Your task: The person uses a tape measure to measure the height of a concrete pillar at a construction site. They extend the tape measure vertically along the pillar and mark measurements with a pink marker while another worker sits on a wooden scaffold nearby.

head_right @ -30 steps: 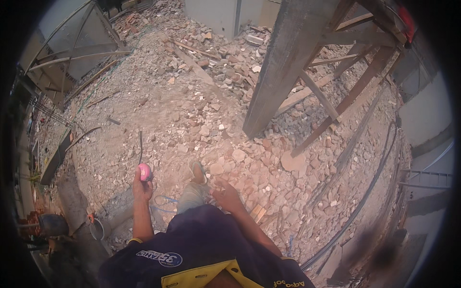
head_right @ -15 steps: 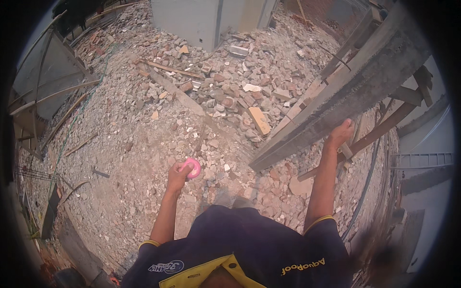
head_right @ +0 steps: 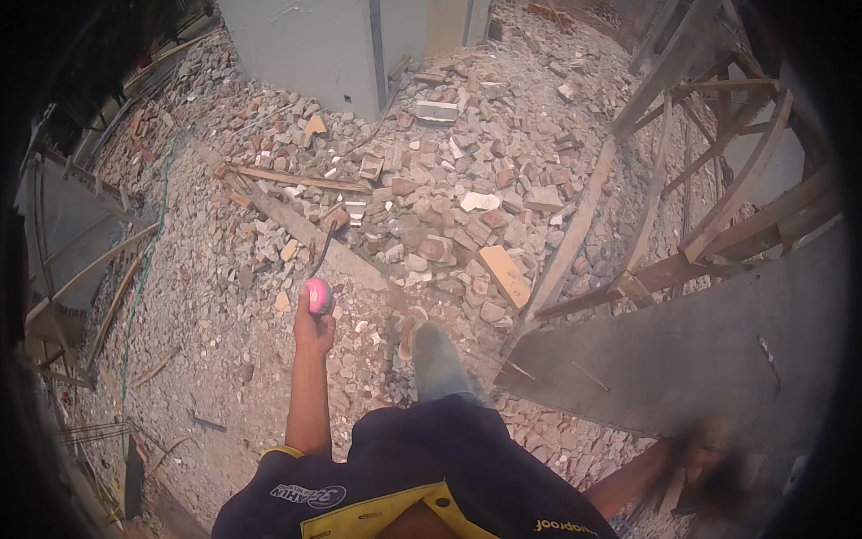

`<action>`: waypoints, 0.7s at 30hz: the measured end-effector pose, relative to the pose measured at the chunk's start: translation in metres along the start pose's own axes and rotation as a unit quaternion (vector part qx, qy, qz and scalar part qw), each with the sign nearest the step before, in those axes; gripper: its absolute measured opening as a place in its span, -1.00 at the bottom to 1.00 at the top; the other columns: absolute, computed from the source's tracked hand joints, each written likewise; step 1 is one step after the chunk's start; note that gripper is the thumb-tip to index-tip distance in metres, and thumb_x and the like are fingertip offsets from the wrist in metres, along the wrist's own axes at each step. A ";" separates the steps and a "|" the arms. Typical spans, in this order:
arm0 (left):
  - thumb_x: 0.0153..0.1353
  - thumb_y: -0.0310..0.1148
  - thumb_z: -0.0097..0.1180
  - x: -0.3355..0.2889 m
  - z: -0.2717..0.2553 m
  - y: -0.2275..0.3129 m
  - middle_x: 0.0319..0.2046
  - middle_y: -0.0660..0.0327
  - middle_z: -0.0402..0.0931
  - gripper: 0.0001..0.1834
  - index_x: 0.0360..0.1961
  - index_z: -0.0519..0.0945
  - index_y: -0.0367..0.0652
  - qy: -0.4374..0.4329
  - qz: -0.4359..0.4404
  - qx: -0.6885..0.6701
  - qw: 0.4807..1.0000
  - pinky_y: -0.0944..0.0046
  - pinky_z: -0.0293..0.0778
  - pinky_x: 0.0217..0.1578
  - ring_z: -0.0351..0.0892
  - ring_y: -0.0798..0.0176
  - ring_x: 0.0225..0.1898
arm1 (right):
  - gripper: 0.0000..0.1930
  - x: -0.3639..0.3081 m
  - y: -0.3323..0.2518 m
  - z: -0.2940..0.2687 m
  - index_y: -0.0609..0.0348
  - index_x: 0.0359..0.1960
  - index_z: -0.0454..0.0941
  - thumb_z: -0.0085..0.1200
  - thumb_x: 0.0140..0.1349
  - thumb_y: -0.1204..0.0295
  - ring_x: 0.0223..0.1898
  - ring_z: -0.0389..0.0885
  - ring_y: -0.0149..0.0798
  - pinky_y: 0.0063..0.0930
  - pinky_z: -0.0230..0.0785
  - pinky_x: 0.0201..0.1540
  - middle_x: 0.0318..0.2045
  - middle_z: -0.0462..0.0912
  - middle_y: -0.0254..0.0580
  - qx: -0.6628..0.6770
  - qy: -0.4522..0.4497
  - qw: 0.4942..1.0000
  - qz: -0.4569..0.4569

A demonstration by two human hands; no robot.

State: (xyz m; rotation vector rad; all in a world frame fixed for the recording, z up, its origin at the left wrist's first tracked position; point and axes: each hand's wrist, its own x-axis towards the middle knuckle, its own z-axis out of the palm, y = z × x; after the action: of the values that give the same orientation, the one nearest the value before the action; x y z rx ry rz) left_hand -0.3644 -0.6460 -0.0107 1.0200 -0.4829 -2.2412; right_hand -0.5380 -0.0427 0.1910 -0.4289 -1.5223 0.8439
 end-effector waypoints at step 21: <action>0.23 0.06 0.22 0.495 0.530 0.135 -0.19 0.21 0.64 -0.45 0.03 0.53 -0.16 -0.122 0.221 0.075 0.965 0.52 0.28 -0.65 0.68 0.26 -0.19 | -0.43 -0.263 0.046 0.068 0.39 0.24 0.28 -0.14 0.38 0.15 -0.15 0.56 -0.11 -0.25 0.40 -0.14 -0.05 0.53 0.11 -0.457 0.100 0.841 0.273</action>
State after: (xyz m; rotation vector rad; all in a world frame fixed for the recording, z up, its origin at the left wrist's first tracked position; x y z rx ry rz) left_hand -0.9722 -1.0401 0.1318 0.6264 -0.9049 -1.9504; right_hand -0.5737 -0.2158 -0.0202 -1.6658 -1.5444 0.3970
